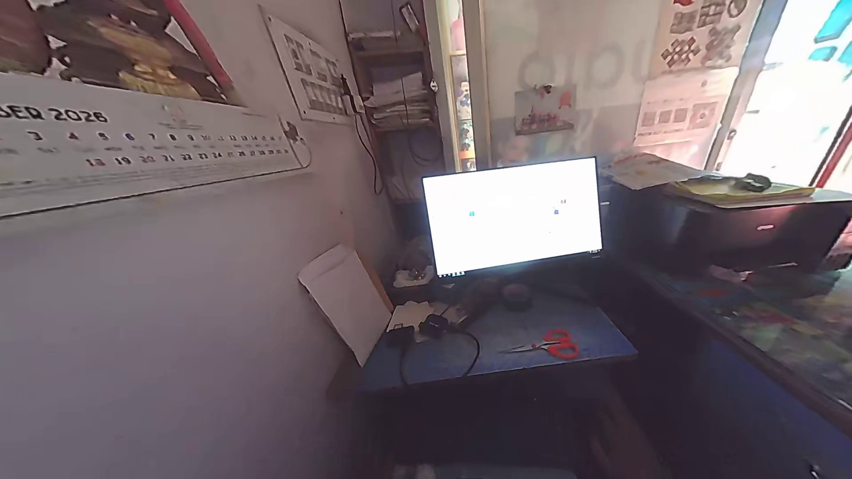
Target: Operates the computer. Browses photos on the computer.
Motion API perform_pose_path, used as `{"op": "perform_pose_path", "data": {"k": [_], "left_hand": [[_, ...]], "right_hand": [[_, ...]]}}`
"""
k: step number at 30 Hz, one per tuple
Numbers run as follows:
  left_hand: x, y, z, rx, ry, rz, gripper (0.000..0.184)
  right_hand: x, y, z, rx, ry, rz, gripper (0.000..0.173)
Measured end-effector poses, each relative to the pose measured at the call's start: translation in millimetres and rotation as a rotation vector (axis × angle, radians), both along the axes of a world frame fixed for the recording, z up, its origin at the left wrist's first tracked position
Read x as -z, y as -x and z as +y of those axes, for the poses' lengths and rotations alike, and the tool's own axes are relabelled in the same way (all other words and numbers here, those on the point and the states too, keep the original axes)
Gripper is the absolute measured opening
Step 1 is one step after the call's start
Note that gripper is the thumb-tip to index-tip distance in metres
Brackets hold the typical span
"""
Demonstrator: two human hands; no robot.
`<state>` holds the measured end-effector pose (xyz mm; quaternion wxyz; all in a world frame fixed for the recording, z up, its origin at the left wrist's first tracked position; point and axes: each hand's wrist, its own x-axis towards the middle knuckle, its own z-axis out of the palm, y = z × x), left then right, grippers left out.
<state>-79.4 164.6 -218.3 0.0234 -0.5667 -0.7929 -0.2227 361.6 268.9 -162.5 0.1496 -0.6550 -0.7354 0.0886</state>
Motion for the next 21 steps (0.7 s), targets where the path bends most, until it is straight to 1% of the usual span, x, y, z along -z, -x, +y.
{"op": "perform_pose_path", "data": {"k": [2, 3, 5, 8, 12, 14, 18, 21], "left_hand": [[15.7, 4.8, 0.3, -0.003, -0.032, 0.033, 0.067], [16.5, 4.1, 1.6, -0.004, -0.030, 0.039, 0.068], [6.4, -4.1, -0.7, -0.003, -0.005, 0.010, 0.071], [-1.3, -9.0, -4.2, -0.016, -0.009, -0.031, 0.069], [1.1, -5.9, 2.6, -0.016, 0.088, -0.045, 0.067], [-14.2, -13.4, 0.2, -0.016, 0.133, -0.087, 0.063], [4.6, -7.5, 1.7, 0.005, 0.012, -0.059, 0.062], [1.1, -6.6, 2.0, 0.015, 0.001, -0.049, 0.067]], "right_hand": [[0.0, -0.5, -3.0, -0.001, 0.020, 0.017, 0.063], [-0.8, -1.0, -3.1, 0.001, 0.026, 0.017, 0.063], [-3.1, -1.4, -4.9, -0.011, 0.045, 0.010, 0.062], [4.5, -0.2, 0.3, -0.050, 0.045, -0.031, 0.059], [9.8, -1.6, 8.8, -0.054, 0.038, -0.060, 0.057], [10.5, -1.9, 7.4, -0.059, -0.005, -0.055, 0.057], [15.7, -3.6, 7.0, -0.083, -0.061, -0.055, 0.054], [24.9, -5.9, 11.2, -0.104, -0.148, -0.030, 0.054]]}}
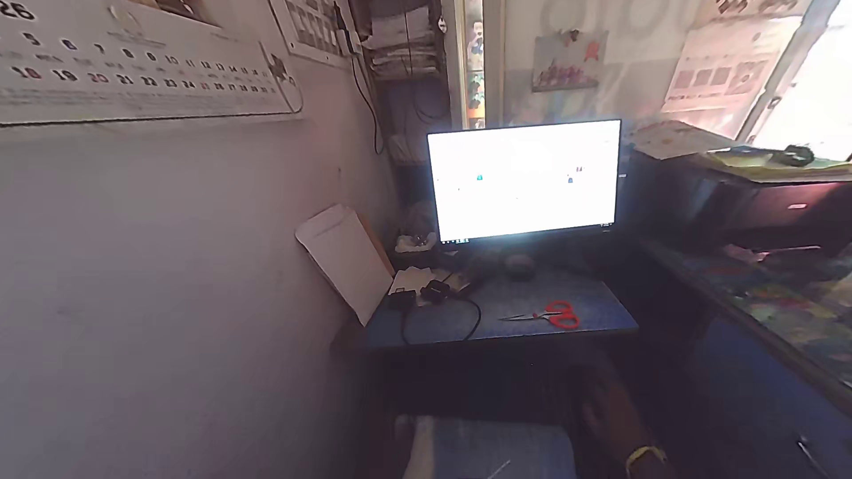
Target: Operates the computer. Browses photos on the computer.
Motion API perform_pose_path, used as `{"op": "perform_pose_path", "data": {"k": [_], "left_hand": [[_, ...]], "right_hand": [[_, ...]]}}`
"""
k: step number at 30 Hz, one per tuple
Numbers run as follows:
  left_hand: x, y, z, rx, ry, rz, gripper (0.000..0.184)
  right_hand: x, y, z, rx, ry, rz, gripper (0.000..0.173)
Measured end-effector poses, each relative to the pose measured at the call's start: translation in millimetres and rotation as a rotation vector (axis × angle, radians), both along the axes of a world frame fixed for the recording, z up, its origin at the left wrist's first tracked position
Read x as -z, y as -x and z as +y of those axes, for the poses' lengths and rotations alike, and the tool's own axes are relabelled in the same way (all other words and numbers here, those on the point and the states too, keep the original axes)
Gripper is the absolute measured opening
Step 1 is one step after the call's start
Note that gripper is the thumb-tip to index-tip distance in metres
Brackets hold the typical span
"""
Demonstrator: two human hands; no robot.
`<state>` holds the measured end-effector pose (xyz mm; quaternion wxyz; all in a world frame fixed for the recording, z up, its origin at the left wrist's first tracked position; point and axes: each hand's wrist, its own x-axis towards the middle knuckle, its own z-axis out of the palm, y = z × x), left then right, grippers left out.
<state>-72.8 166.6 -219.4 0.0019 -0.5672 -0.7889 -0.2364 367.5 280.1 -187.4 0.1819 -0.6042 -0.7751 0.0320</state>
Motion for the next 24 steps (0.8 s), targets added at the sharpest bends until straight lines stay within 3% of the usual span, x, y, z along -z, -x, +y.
{"op": "perform_pose_path", "data": {"k": [6, 24], "left_hand": [[15.0, 7.1, -2.9, 0.024, -0.073, -0.052, 0.064], [11.0, 7.7, -3.8, 0.028, -0.054, -0.026, 0.065]], "right_hand": [[8.8, -2.2, 3.5, -0.016, -0.093, 0.025, 0.051], [15.9, -3.9, 7.3, -0.045, -0.177, 0.017, 0.046]]}}
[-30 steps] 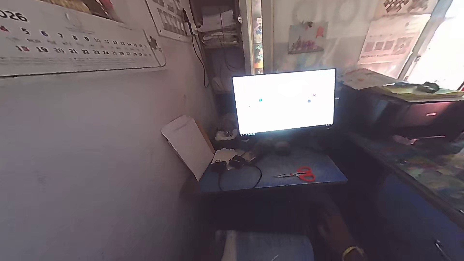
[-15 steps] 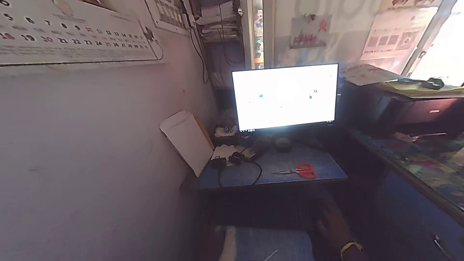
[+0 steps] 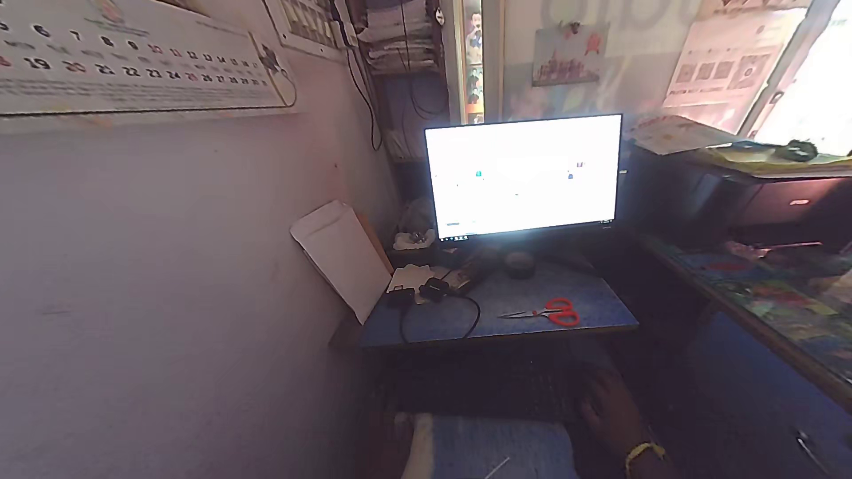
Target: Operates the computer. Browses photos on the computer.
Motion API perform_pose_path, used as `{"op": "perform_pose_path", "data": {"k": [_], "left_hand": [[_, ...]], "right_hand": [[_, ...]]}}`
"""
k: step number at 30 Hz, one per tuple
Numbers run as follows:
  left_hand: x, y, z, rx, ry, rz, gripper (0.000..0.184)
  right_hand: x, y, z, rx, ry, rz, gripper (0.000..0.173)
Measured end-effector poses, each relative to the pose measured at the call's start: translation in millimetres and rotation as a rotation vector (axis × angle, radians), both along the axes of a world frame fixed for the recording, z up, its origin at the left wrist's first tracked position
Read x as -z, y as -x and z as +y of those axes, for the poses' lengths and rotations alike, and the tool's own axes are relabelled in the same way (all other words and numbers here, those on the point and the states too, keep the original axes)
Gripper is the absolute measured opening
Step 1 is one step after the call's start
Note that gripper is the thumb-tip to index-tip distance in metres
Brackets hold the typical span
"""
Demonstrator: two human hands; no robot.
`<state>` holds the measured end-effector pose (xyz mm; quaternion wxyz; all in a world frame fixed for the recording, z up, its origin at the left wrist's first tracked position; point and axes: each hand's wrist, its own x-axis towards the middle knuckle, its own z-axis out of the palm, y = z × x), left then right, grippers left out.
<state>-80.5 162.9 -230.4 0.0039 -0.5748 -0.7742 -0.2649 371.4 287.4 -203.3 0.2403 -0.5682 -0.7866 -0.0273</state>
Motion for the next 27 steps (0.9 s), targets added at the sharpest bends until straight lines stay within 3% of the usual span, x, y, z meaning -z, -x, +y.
{"op": "perform_pose_path", "data": {"k": [22, 27], "left_hand": [[3.2, 1.5, 3.4, 0.019, -0.037, 0.032, 0.064], [-0.9, -0.1, 2.2, 0.005, -0.001, -0.025, 0.064]], "right_hand": [[-7.0, 3.2, -3.8, 0.027, -0.015, 0.019, 0.053], [-11.1, 2.9, -3.2, 0.033, 0.065, 0.020, 0.053]]}}
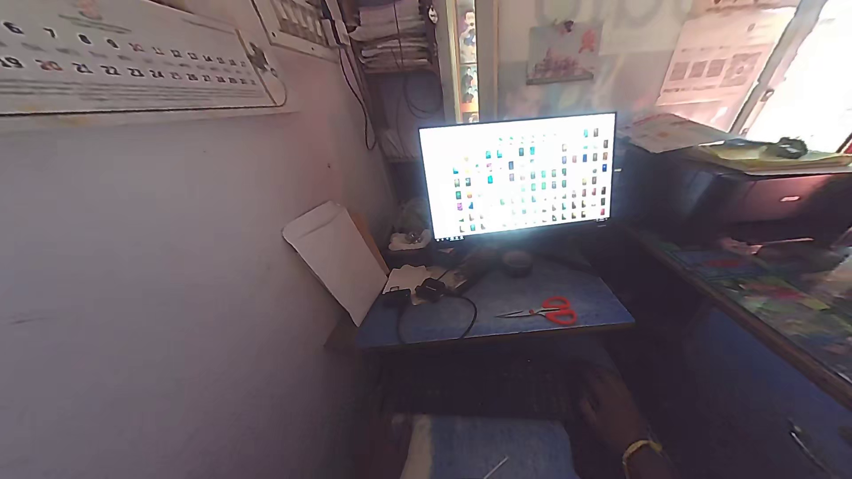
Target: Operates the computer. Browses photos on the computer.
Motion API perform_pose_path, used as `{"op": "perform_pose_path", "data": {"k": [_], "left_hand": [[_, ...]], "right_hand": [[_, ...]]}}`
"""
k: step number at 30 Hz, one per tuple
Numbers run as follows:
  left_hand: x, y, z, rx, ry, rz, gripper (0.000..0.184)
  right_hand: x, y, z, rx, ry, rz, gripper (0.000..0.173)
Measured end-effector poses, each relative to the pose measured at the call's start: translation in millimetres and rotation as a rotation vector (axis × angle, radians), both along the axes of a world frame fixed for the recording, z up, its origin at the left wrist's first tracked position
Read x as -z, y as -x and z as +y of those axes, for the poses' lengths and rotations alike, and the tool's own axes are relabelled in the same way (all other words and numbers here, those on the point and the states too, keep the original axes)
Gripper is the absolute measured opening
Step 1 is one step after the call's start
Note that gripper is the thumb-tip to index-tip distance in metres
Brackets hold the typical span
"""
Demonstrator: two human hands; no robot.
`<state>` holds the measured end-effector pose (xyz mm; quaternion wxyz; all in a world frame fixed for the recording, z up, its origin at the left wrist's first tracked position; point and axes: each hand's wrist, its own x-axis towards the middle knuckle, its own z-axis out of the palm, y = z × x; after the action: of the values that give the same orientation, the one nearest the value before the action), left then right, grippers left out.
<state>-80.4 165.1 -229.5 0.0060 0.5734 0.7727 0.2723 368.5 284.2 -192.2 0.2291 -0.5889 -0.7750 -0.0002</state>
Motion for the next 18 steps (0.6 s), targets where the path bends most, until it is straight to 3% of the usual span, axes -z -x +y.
{"op": "perform_pose_path", "data": {"k": [3, 7, 9, 12, 18], "left_hand": [[-5.1, -3.0, 0.4, -0.008, -0.009, -0.004, 0.063], [-65.0, -26.8, -5.7, -0.029, 0.192, -0.072, 0.062], [-55.6, -23.3, -5.2, -0.024, 0.173, -0.085, 0.063], [0.7, -2.1, 0.2, -0.015, -0.019, -0.024, 0.064], [3.9, 0.3, 0.4, -0.017, 0.006, 0.008, 0.066]], "right_hand": [[2.4, 1.3, 0.5, 0.011, -0.063, -0.001, 0.049], [-4.5, 4.6, -3.4, 0.060, -0.050, 0.025, 0.046], [-4.9, 3.8, -3.0, 0.094, 0.025, 0.016, 0.048], [-8.2, 4.1, -1.8, 0.148, 0.124, -0.010, 0.050], [-11.9, 5.6, -3.0, 0.172, 0.138, 0.008, 0.051]]}}
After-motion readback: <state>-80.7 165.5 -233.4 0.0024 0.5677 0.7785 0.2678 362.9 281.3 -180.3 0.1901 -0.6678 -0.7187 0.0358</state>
